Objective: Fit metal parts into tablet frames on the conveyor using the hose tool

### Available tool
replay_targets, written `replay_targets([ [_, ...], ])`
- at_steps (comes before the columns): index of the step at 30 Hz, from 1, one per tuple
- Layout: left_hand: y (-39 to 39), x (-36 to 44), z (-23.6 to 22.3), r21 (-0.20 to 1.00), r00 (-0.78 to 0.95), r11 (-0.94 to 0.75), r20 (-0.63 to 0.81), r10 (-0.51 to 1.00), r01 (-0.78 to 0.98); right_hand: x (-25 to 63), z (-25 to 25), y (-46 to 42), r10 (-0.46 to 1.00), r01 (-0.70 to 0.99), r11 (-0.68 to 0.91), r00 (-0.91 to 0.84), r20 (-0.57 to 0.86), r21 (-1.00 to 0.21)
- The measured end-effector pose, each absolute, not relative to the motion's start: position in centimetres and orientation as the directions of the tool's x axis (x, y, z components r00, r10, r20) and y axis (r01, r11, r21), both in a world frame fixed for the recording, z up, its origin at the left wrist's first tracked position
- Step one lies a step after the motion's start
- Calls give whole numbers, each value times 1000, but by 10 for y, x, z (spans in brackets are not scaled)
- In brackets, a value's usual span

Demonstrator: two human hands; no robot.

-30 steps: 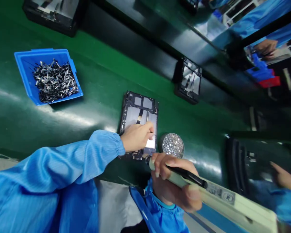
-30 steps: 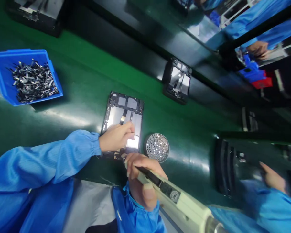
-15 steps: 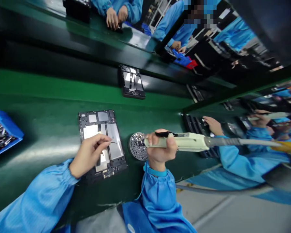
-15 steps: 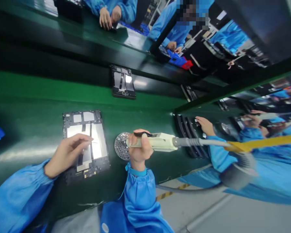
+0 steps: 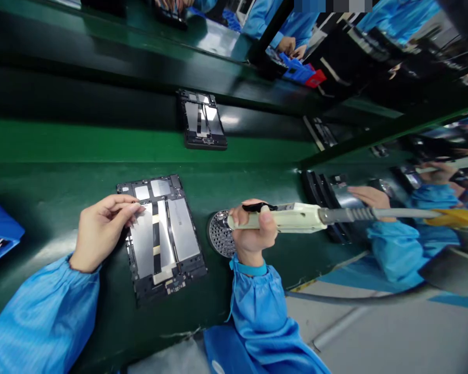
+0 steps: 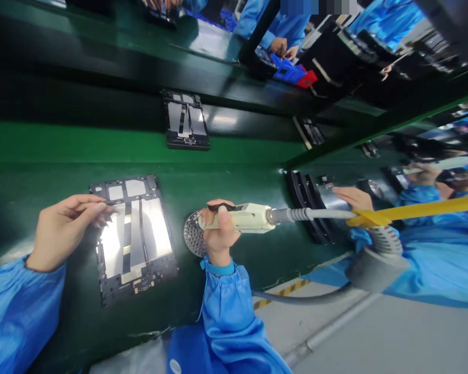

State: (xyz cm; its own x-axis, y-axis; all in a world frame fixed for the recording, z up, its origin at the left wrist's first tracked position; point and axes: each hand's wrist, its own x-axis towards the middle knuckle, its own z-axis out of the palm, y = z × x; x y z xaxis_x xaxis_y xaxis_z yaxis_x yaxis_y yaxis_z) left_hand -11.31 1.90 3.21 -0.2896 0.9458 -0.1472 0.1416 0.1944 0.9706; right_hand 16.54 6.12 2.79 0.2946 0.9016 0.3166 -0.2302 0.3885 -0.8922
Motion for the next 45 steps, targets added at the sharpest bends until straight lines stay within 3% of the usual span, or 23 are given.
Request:
replay_targets([
  [12,30,-125,28,976,-398,175,-111,911,127,160,28,61,903,-205,354,328,277,-912],
  [19,60,-143,19,952,-415,306,-267,870,28,175,27,62,886,-223,397,345,309,-890],
  [25,70,-155,3,937,-360,313,-241,901,157,178,56,58,860,-187,470,317,400,-863],
  [30,69,-157,-3,918,-306,236,-136,942,317,135,82,56,902,-263,430,84,423,-864],
  [36,69,-156,-7,898,-253,185,-86,964,398,47,94,77,939,-344,309,-41,343,-887],
  [45,76,-153,-15,885,-247,199,-99,964,420,-49,63,117,960,-347,237,-62,275,-907],
])
